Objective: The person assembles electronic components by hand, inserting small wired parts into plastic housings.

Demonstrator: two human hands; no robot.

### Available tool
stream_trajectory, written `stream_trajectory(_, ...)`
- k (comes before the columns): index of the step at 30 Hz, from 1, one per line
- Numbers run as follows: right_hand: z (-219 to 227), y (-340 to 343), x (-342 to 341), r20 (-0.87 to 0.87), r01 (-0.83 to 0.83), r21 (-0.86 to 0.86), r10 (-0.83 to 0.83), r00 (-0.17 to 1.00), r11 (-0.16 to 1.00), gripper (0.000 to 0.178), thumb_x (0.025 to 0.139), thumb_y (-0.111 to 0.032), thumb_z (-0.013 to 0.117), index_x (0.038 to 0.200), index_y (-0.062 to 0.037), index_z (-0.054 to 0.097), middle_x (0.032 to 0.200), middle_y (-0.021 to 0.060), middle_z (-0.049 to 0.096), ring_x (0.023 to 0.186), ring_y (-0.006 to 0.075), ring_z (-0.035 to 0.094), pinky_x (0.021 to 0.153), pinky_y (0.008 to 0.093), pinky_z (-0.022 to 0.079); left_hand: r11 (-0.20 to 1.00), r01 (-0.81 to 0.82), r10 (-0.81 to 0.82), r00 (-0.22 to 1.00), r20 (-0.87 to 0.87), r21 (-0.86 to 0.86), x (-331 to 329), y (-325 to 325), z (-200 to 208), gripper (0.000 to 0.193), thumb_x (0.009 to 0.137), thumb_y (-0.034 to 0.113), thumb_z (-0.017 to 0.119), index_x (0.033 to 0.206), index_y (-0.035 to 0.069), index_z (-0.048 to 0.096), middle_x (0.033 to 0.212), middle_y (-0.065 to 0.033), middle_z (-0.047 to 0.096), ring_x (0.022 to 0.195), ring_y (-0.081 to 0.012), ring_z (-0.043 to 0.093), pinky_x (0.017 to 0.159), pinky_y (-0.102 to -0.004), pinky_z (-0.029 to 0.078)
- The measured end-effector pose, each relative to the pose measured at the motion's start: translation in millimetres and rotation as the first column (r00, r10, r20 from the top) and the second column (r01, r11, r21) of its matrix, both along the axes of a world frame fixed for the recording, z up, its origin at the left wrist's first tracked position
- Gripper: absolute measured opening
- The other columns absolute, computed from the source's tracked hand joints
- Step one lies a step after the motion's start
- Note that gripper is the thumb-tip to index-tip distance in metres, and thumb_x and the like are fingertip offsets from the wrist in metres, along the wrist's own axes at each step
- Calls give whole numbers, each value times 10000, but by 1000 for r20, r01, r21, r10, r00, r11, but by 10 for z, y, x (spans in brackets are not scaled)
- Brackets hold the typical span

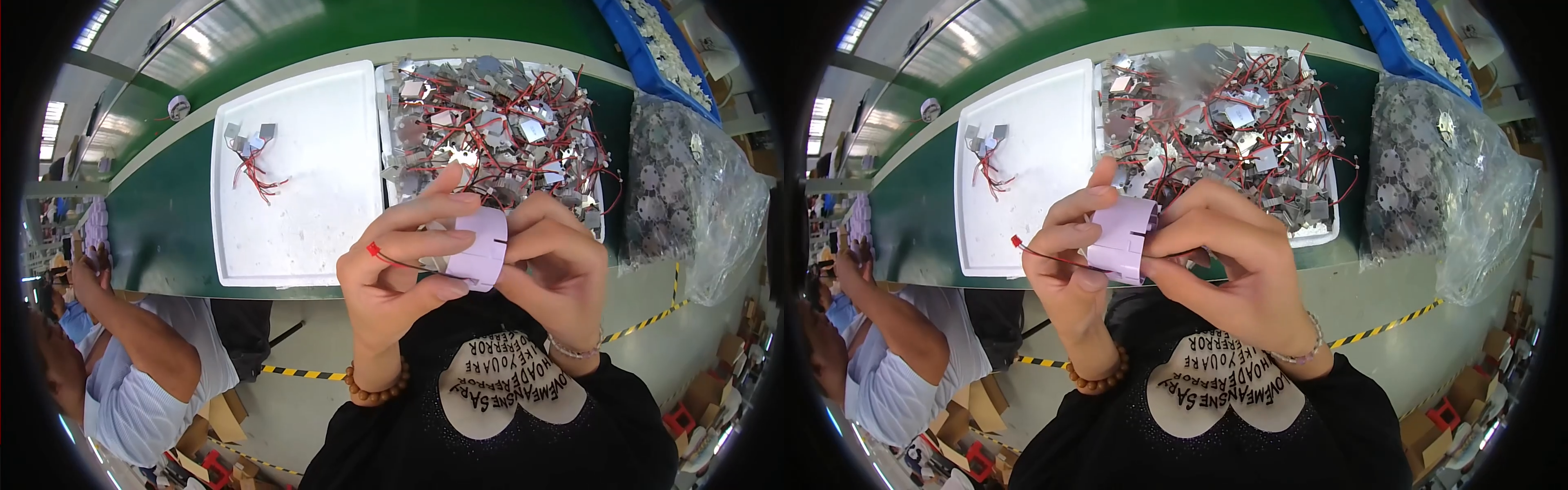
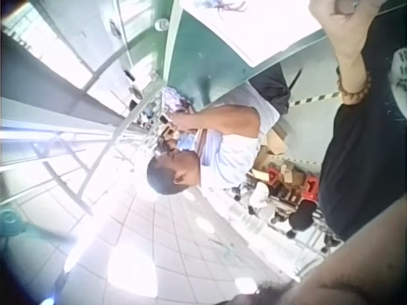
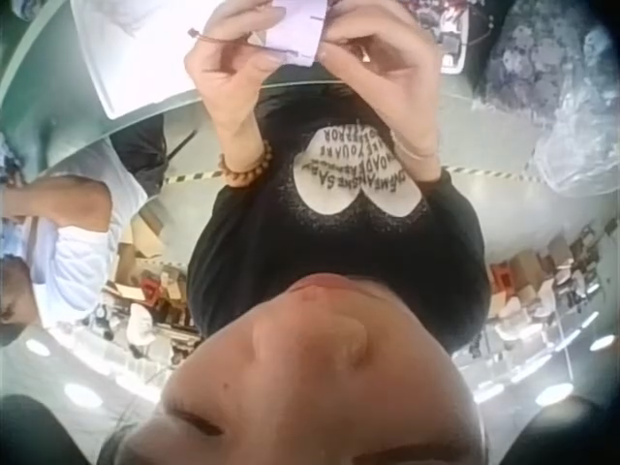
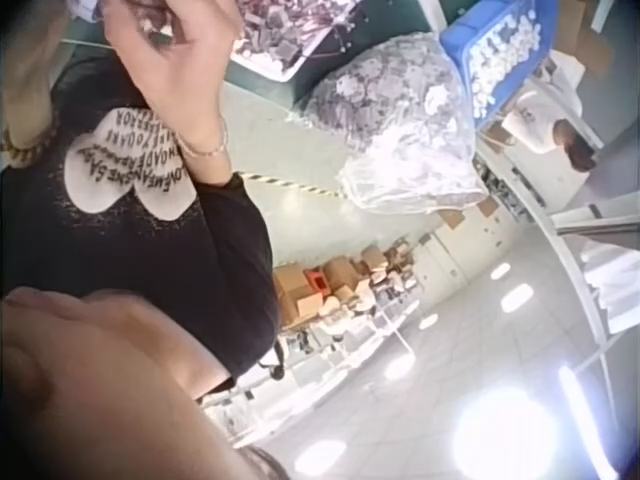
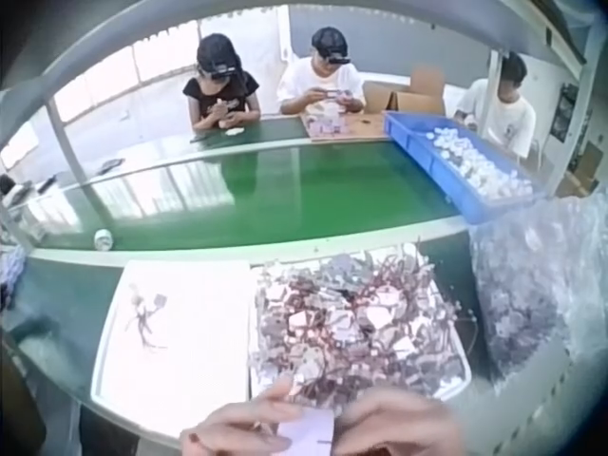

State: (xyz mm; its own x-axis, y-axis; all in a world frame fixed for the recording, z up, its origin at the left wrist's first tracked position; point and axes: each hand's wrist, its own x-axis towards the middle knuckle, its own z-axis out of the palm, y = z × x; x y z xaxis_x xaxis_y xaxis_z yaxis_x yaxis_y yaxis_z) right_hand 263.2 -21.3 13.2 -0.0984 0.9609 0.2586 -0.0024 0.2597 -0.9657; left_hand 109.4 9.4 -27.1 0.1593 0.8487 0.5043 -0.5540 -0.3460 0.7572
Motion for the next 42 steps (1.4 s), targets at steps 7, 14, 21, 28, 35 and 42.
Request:
stream_trajectory(7, -8, -21, 20, -34, -9, 46, 10, 999, 999, 156, 649, 73, 650, 789, 13, 621, 803, 62, 518, 659, 101, 464, 553, 206, 350, 999, 29, -28, 998, 49, -32, 60, -1, 15, 312, 610, 35, 718, 893, -54, 623, 1067, -220, 550, 1148, -373, 420, 968, -452, 324)
stream_trajectory(14, -50, 4, 61, -106, -52, 35, 56, 993, 998, 154, 653, 62, 656, 796, 11, 627, 811, 62, 518, 646, 104, 458, 549, 211, 346, 999, 49, -47, 996, 70, -23, 48, 11, -28, 339, 564, 26, 741, 873, -58, 631, 1066, -210, 552, 1155, -371, 413, 956, -436, 349)
stream_trajectory(21, -5, 3, 92, 121, -17, 66, 9, 993, 998, 152, 661, 49, 648, 798, -15, 642, 797, 56, 528, 681, 132, 507, 560, 224, 382, 999, 41, -41, 999, 22, -17, 43, 28, -19, 339, 548, 48, 754, 856, -39, 640, 1060, -197, 553, 1141, -372, 427, 957, -443, 350)
stream_trajectory(28, -50, -5, 67, -213, -12, -187, -29, 977, 982, 162, 706, 79, 617, 853, 25, 579, 839, 70, 561, 735, 125, 537, 667, 245, 443, 1000, 20, -20, 1000, -9, -13, 52, 49, -80, 320, 524, 45, 756, 812, -25, 635, 1044, -208, 549, 1116, -375, 449, 952, -446, 360)
stream_trajectory(35, -62, -12, 27, -334, -55, -281, -44, 942, 958, 162, 735, 75, 601, 845, 10, 502, 765, 27, 533, 683, 92, 515, 679, 240, 440, 997, -71, 73, 990, -117, 22, 53, 36, -31, 185, 636, 24, 702, 775, -39, 598, 975, -193, 564, 1051, -360, 504, 877, -437, 419)
stream_trajectory(42, -64, -8, -20, -1, -175, -101, 175, 985, 979, 335, 689, -25, 668, 992, -24, 524, 904, 72, 492, 759, 147, 524, 644, 227, 446, 948, -132, 185, 969, 164, -291, 126, 47, 194, 255, 897, 272, 451, 824, 35, 390, 623, -34, 374, 570, -146, 454, 596, -317, 446)
